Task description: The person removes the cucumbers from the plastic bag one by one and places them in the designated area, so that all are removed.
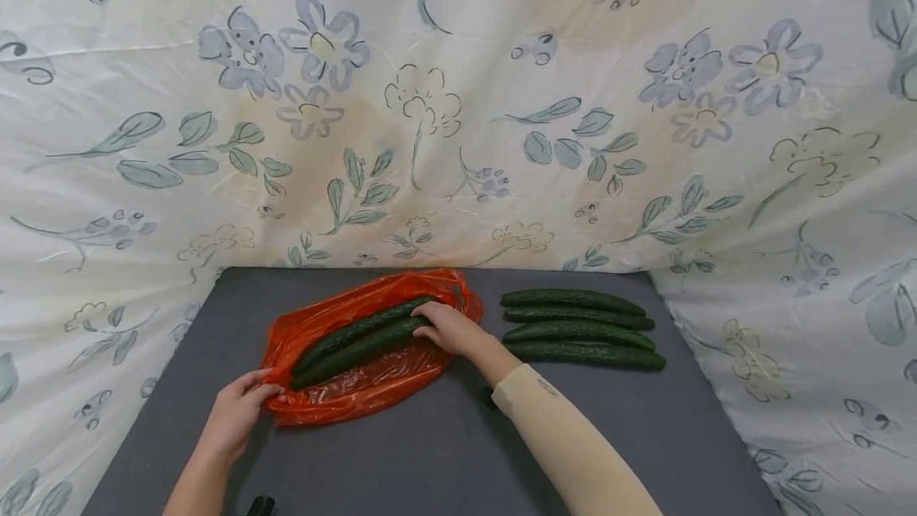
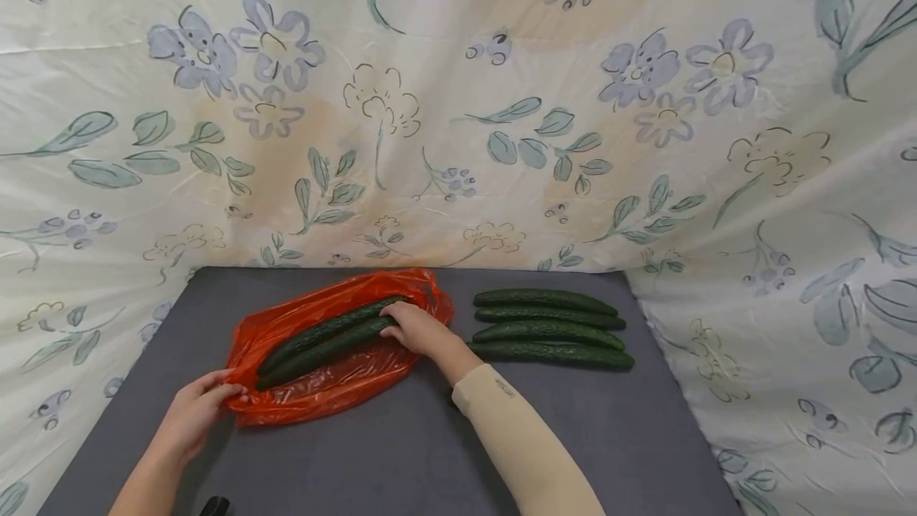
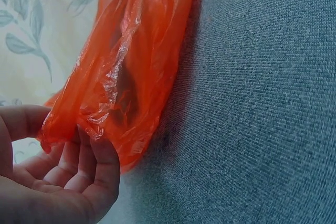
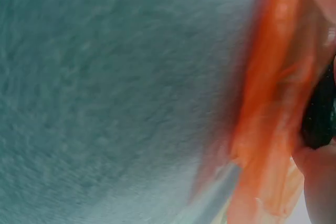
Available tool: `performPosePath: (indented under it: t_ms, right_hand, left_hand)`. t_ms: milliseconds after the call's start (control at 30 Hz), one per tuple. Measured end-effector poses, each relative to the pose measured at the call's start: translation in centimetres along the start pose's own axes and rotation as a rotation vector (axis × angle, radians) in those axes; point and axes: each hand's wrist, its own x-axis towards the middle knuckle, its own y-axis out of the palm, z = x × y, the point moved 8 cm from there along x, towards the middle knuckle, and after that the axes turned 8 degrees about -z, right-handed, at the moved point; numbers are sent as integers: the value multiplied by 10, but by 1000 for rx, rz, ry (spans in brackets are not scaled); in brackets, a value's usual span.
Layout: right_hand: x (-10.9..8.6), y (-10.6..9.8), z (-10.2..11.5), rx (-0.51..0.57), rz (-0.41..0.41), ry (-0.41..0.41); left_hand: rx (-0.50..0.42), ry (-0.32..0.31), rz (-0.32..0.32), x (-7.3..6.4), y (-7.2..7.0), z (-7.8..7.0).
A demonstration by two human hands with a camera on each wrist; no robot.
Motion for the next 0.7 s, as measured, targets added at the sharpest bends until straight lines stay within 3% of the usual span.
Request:
performPosePath:
  t_ms: [267,700]
  right_hand:
    - [-8,-12,4,162,-34,12]
    - [-51,-54,-31,344,-97,119]
  left_hand:
    - [21,-1,-9,-1,-3,1]
    - [-3,3,-1,-1,0,0]
